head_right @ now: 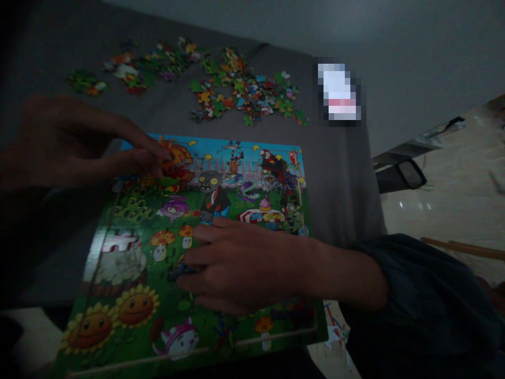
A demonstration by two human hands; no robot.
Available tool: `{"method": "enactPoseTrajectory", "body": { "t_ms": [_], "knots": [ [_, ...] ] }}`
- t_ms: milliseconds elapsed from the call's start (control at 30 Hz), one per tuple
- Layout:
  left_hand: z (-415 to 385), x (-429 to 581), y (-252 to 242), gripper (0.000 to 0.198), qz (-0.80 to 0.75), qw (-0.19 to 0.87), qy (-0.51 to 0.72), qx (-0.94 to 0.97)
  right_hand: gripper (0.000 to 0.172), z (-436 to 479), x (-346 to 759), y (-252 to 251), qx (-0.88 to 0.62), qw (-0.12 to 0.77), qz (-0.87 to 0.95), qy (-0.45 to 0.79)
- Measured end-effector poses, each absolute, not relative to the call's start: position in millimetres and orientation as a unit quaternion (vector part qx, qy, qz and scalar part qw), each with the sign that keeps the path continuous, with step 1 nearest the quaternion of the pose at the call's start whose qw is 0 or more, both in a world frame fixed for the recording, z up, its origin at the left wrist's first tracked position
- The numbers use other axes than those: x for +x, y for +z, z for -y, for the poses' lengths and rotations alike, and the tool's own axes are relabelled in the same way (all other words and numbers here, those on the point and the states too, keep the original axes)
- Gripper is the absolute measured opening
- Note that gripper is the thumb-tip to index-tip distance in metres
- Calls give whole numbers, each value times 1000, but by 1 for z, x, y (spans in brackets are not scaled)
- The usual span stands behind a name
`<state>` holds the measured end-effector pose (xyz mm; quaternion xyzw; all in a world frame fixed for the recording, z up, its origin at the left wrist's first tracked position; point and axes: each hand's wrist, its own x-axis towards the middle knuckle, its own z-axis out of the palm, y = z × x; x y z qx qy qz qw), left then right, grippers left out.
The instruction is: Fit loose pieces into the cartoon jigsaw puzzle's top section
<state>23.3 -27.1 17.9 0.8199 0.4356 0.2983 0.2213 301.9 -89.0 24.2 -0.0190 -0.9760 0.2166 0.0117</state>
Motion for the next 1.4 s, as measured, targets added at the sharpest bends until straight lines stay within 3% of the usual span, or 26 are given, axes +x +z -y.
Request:
{"method": "enactPoseTrajectory", "body": {
  "t_ms": [533,700,900,967,1133,1400],
  "knots": [
    [23,20,18,65,-402,222,289,840,30,87,299,32,-9,42,973,227],
    [19,20,18,47,-412,226,301,830,26,56,309,30,-113,196,957,182],
    [6,12,13,40,-531,149,320,770,30,-31,352,6,-419,331,844,46],
    [0,8,8,44,-531,126,302,782,38,-49,357,-3,-452,308,837,6],
    [-11,7,-7,67,-482,101,184,851,44,-51,343,-19,-443,144,885,-18],
    [-19,19,-20,60,-479,90,53,872,40,-48,342,-15,-397,109,911,-16]
  ]
}}
